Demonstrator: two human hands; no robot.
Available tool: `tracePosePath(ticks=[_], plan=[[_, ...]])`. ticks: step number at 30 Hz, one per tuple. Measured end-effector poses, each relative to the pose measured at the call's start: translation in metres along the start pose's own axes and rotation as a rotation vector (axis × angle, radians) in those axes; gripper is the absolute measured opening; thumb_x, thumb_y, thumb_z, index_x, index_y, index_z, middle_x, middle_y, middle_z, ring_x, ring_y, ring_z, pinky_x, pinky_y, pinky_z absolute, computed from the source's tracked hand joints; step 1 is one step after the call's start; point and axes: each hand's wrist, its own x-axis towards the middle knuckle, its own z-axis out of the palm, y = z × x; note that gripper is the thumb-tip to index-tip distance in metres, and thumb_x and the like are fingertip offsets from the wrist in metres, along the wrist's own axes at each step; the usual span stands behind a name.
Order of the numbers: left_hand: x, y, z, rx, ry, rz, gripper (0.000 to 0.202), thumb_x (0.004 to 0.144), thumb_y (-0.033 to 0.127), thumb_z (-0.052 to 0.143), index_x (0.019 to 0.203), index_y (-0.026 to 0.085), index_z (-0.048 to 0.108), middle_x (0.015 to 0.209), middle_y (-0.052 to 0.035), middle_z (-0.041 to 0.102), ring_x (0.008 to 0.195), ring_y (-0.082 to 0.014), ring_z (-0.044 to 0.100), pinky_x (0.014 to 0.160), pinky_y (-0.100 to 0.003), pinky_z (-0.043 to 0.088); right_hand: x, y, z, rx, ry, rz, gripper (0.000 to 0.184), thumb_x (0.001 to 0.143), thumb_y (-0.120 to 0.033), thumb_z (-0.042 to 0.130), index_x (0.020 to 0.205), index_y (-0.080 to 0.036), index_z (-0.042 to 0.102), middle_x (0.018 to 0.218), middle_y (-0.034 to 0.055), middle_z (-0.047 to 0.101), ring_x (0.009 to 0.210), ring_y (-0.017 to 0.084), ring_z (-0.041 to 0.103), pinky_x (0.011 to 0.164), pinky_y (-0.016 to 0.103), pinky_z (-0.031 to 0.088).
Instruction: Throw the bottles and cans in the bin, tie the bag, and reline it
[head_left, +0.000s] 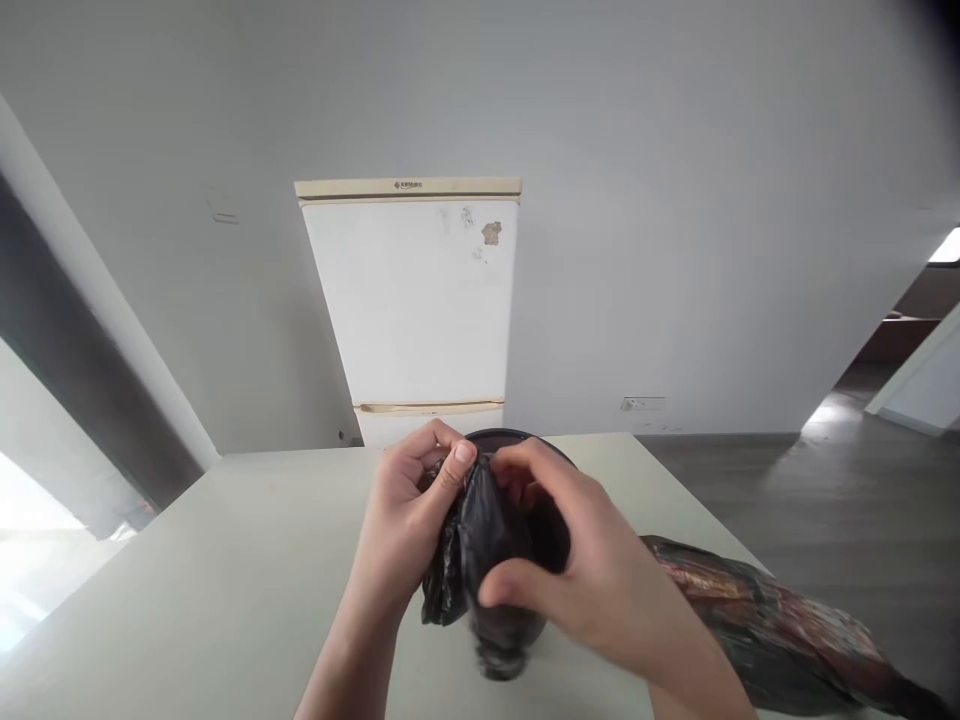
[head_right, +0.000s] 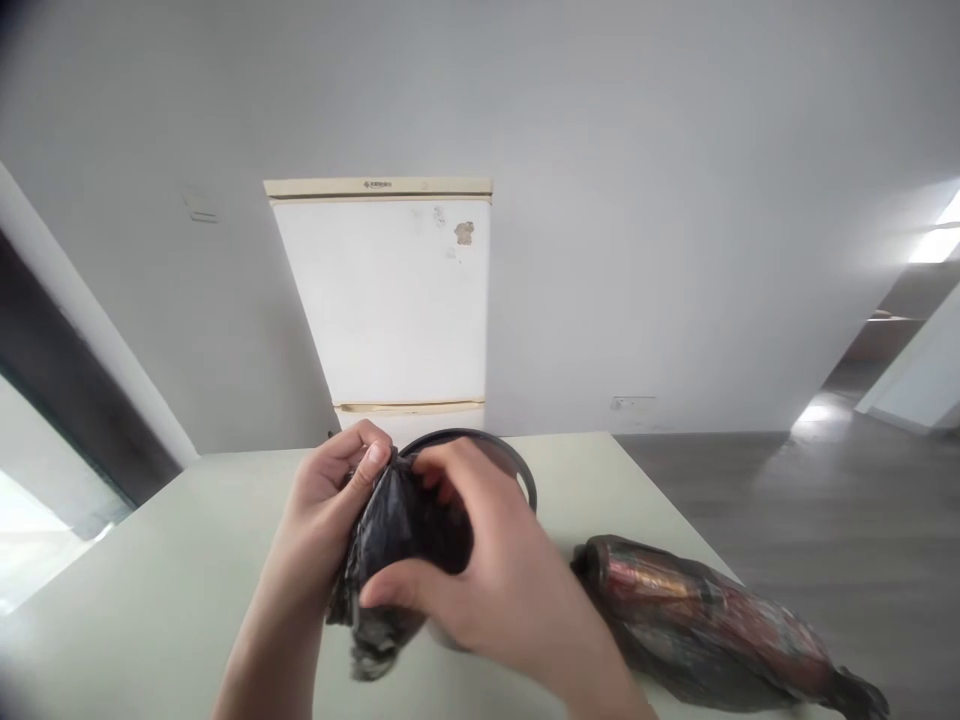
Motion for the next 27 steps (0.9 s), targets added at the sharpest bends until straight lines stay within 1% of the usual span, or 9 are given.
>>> tracePosePath(ticks=[2, 4, 7, 10, 13, 17, 22, 24, 27], plan=[[0.001, -0.001, -0.001, -0.004, -0.039, -0.019, 0.043, 0.095, 0.056, 0.069, 0.078, 0.019, 0.055, 0.066, 0.0027, 0.047, 0.059, -0.0095, 0.04, 0.053, -0.02, 0.033, -0.001, -0.002, 0.005, -0.017, 0.007, 0.007, 0.017, 0.092, -0.031, 0.072, 0.108, -0.025, 0.075, 0.097, 0.0031, 0.074, 0.086, 0.02, 0.068, 0.077, 0.029, 0.055], [0.002, -0.004, -0.006, -0.036, -0.122, -0.05, 0.042, 0.095, 0.057, 0.068, 0.083, 0.019, 0.057, 0.065, 0.0031, 0.046, 0.057, -0.0094, 0.039, 0.052, -0.021, 0.031, 0.001, 0.002, 0.001, 0.005, 0.076, 0.037, 0.019, 0.098, -0.025, 0.06, 0.102, -0.024, 0.078, 0.094, 0.0037, 0.075, 0.084, 0.019, 0.069, 0.077, 0.029, 0.055], [0.004, -0.008, -0.016, -0.033, -0.278, -0.1, 0.035, 0.094, 0.053, 0.072, 0.097, 0.019, 0.065, 0.064, 0.0053, 0.039, 0.055, -0.0085, 0.034, 0.051, -0.021, 0.028, 0.003, 0.014, -0.018, 0.082, 0.226, 0.146, 0.025, 0.101, -0.033, 0.057, 0.102, -0.023, 0.08, 0.095, 0.0054, 0.077, 0.084, 0.02, 0.071, 0.072, 0.029, 0.055], [0.008, -0.009, -0.022, 0.095, -0.347, -0.112, 0.032, 0.093, 0.047, 0.074, 0.106, 0.018, 0.073, 0.065, 0.0054, 0.035, 0.058, -0.0094, 0.033, 0.053, -0.022, 0.03, 0.003, 0.023, -0.036, 0.166, 0.333, 0.217, 0.03, 0.098, -0.046, 0.062, 0.098, -0.021, 0.079, 0.08, 0.0049, 0.073, 0.07, 0.019, 0.066, 0.058, 0.027, 0.051], [0.012, -0.01, -0.023, 0.188, -0.29, -0.064, 0.031, 0.097, 0.048, 0.069, 0.097, 0.018, 0.076, 0.069, 0.0008, 0.045, 0.066, -0.013, 0.043, 0.059, -0.025, 0.038, 0.005, 0.027, -0.041, 0.255, 0.337, 0.274, 0.035, 0.095, -0.052, 0.067, 0.1, -0.019, 0.079, 0.078, 0.0056, 0.071, 0.068, 0.02, 0.065, 0.055, 0.028, 0.05], [0.015, -0.011, -0.021, 0.209, -0.139, 0.002, 0.031, 0.099, 0.048, 0.066, 0.093, 0.018, 0.074, 0.086, -0.0059, 0.064, 0.078, -0.0172, 0.057, 0.067, -0.027, 0.046, 0.01, 0.033, -0.041, 0.327, 0.266, 0.301, 0.037, 0.093, -0.054, 0.07, 0.101, -0.02, 0.081, 0.089, 0.0064, 0.076, 0.077, 0.022, 0.069, 0.064, 0.029, 0.055], [0.015, -0.011, -0.022, 0.135, -0.093, -0.035, 0.029, 0.103, 0.049, 0.06, 0.101, 0.022, 0.068, 0.066, 0.002, 0.053, 0.059, -0.0126, 0.047, 0.056, -0.024, 0.037, 0.011, 0.039, -0.046, 0.256, 0.19, 0.289, 0.036, 0.094, -0.052, 0.07, 0.108, -0.021, 0.081, 0.099, 0.0077, 0.079, 0.084, 0.023, 0.072, 0.071, 0.031, 0.057], [0.015, -0.009, -0.023, 0.153, -0.044, 0.004, 0.025, 0.102, 0.048, 0.061, 0.103, 0.024, 0.069, 0.066, 0.0029, 0.052, 0.058, -0.0121, 0.044, 0.056, -0.024, 0.036, 0.01, 0.041, -0.049, 0.189, 0.235, 0.27, 0.033, 0.095, -0.049, 0.07, 0.108, -0.021, 0.082, 0.1, 0.0076, 0.079, 0.088, 0.024, 0.073, 0.075, 0.032, 0.058], [0.014, -0.007, -0.025, 0.303, -0.087, 0.113, 0.027, 0.105, 0.042, 0.057, 0.094, 0.023, 0.073, 0.08, -0.0025, 0.063, 0.071, -0.0157, 0.055, 0.066, -0.027, 0.043, 0.007, 0.041, -0.049, 0.07, 0.351, 0.235, 0.027, 0.096, -0.045, 0.069, 0.103, -0.022, 0.082, 0.094, 0.0065, 0.079, 0.084, 0.024, 0.073, 0.074, 0.032, 0.058]])
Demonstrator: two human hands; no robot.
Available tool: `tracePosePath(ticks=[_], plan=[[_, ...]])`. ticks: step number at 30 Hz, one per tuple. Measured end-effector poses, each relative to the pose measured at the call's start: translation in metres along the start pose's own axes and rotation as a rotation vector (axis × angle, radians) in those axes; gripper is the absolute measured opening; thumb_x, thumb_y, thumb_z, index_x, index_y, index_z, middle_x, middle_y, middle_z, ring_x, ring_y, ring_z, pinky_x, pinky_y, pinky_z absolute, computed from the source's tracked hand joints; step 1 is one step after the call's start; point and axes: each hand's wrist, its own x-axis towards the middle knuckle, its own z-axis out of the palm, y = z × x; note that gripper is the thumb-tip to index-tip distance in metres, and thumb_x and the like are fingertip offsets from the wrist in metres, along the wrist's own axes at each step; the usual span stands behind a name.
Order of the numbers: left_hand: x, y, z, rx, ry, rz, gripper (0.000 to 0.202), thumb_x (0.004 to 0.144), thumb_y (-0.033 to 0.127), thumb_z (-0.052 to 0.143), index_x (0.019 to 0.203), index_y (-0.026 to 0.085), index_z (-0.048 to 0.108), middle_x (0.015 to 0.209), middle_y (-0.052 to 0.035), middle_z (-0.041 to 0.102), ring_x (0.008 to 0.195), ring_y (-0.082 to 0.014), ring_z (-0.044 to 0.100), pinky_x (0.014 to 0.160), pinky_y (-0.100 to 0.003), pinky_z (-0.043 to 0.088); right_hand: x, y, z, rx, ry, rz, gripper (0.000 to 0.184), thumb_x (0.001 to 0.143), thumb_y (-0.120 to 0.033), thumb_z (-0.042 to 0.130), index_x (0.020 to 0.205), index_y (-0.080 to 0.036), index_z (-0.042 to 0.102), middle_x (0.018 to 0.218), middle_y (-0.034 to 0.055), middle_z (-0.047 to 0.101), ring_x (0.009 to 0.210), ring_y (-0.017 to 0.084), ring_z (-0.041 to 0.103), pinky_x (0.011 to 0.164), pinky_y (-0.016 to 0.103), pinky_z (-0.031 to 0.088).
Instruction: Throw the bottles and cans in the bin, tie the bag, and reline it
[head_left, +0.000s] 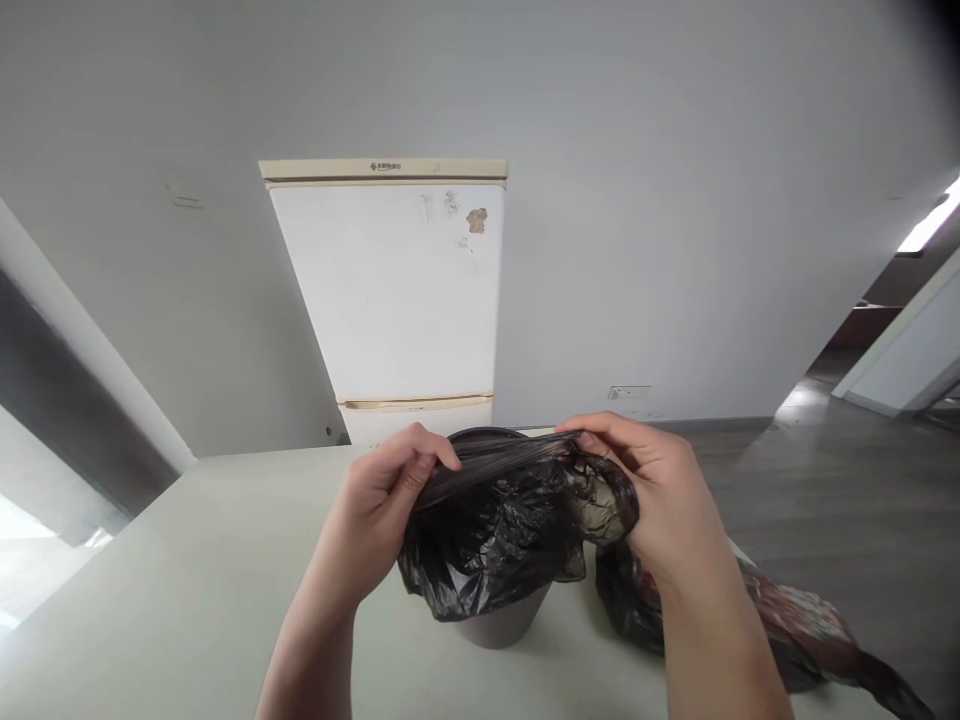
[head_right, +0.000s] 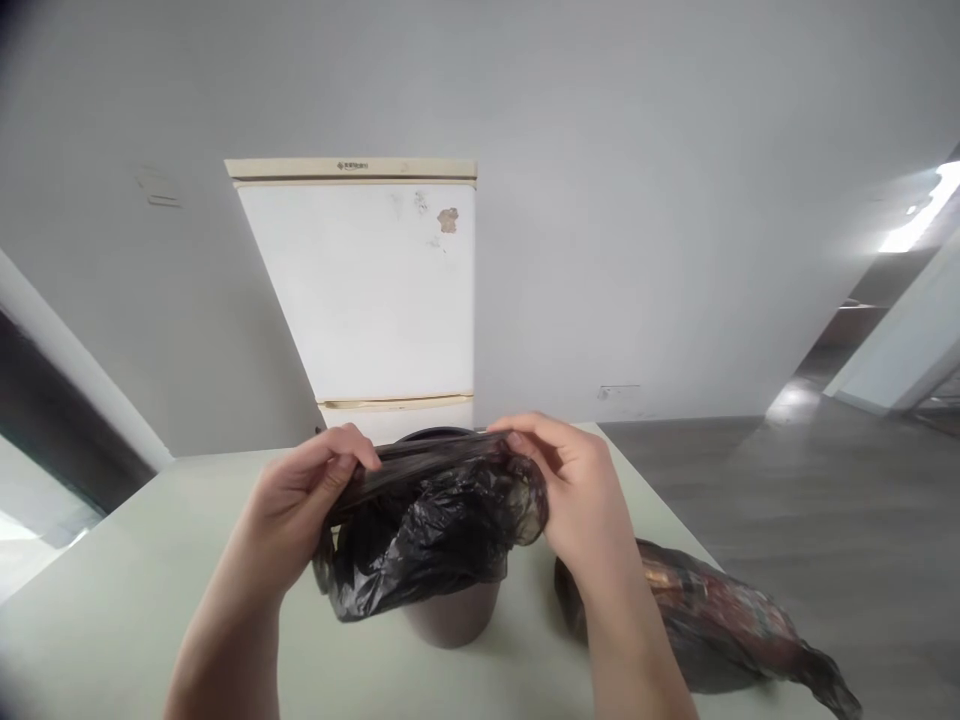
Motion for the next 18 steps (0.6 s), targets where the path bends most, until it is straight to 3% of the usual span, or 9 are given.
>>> tracePosePath(ticks=[3, 6, 9, 11, 12, 14, 16, 18], plan=[[-0.002, -0.001, -0.001, 0.168, -0.088, 0.105, 0.026, 0.106, 0.034, 0.053, 0.099, 0.024, 0.076, 0.092, -0.0052, 0.068, 0.081, -0.0181, 0.06, 0.072, -0.029, 0.046, -0.004, -0.001, 0.003, -0.088, 0.117, -0.071, 0.024, 0.099, -0.042, 0.066, 0.099, -0.023, 0.082, 0.088, 0.0048, 0.078, 0.077, 0.021, 0.072, 0.069, 0.03, 0.056], [-0.002, -0.003, 0.0, 0.293, -0.082, 0.185, 0.019, 0.102, 0.026, 0.061, 0.112, 0.028, 0.077, 0.098, -0.0044, 0.068, 0.083, -0.0172, 0.062, 0.073, -0.028, 0.048, -0.006, -0.002, 0.006, -0.158, 0.235, -0.16, 0.024, 0.102, -0.039, 0.062, 0.1, -0.025, 0.082, 0.092, 0.0046, 0.078, 0.08, 0.021, 0.072, 0.07, 0.031, 0.056], [0.001, -0.004, 0.002, 0.358, 0.026, 0.233, 0.026, 0.101, 0.019, 0.06, 0.12, 0.029, 0.075, 0.107, -0.0048, 0.069, 0.094, -0.0177, 0.065, 0.078, -0.028, 0.051, -0.008, -0.004, 0.005, -0.213, 0.366, -0.333, 0.023, 0.103, -0.033, 0.06, 0.115, -0.027, 0.079, 0.112, 0.0069, 0.077, 0.099, 0.026, 0.073, 0.081, 0.038, 0.06], [0.004, -0.004, 0.003, 0.352, 0.132, 0.277, 0.027, 0.102, 0.017, 0.055, 0.116, 0.027, 0.076, 0.112, -0.0055, 0.07, 0.102, -0.0188, 0.066, 0.081, -0.029, 0.053, -0.011, -0.006, 0.004, -0.247, 0.412, -0.566, 0.028, 0.101, -0.026, 0.061, 0.127, -0.029, 0.073, 0.125, 0.0083, 0.074, 0.112, 0.03, 0.071, 0.089, 0.044, 0.061], [0.005, -0.004, 0.005, 0.338, 0.182, 0.299, 0.027, 0.103, 0.016, 0.054, 0.113, 0.027, 0.077, 0.113, -0.0058, 0.071, 0.105, -0.0195, 0.067, 0.082, -0.029, 0.054, -0.014, -0.007, 0.004, -0.267, 0.373, -0.7, 0.032, 0.1, -0.023, 0.062, 0.131, -0.03, 0.071, 0.128, 0.0084, 0.072, 0.115, 0.031, 0.07, 0.091, 0.047, 0.06], [0.005, -0.004, 0.007, 0.293, 0.242, 0.325, 0.026, 0.103, 0.017, 0.053, 0.11, 0.025, 0.077, 0.113, -0.0058, 0.073, 0.108, -0.0206, 0.068, 0.083, -0.03, 0.055, -0.02, -0.011, 0.008, -0.341, 0.151, -0.909, 0.037, 0.099, -0.021, 0.064, 0.135, -0.031, 0.067, 0.133, 0.0085, 0.07, 0.119, 0.032, 0.068, 0.093, 0.05, 0.06], [0.004, -0.005, 0.01, 0.236, 0.264, 0.327, 0.026, 0.103, 0.017, 0.053, 0.107, 0.025, 0.077, 0.111, -0.005, 0.074, 0.105, -0.0205, 0.069, 0.083, -0.032, 0.056, -0.025, -0.015, 0.016, -0.464, -0.119, -0.957, 0.042, 0.099, -0.019, 0.063, 0.14, -0.028, 0.063, 0.133, 0.0101, 0.069, 0.119, 0.031, 0.067, 0.095, 0.049, 0.058], [0.002, -0.006, 0.011, 0.2, 0.283, 0.323, 0.027, 0.104, 0.018, 0.052, 0.098, 0.024, 0.077, 0.107, -0.004, 0.076, 0.1, -0.02, 0.071, 0.084, -0.033, 0.057, -0.027, -0.016, 0.026, -0.602, -0.258, -0.927, 0.044, 0.1, -0.012, 0.058, 0.143, -0.021, 0.06, 0.119, 0.0112, 0.072, 0.107, 0.027, 0.068, 0.091, 0.046, 0.055]])
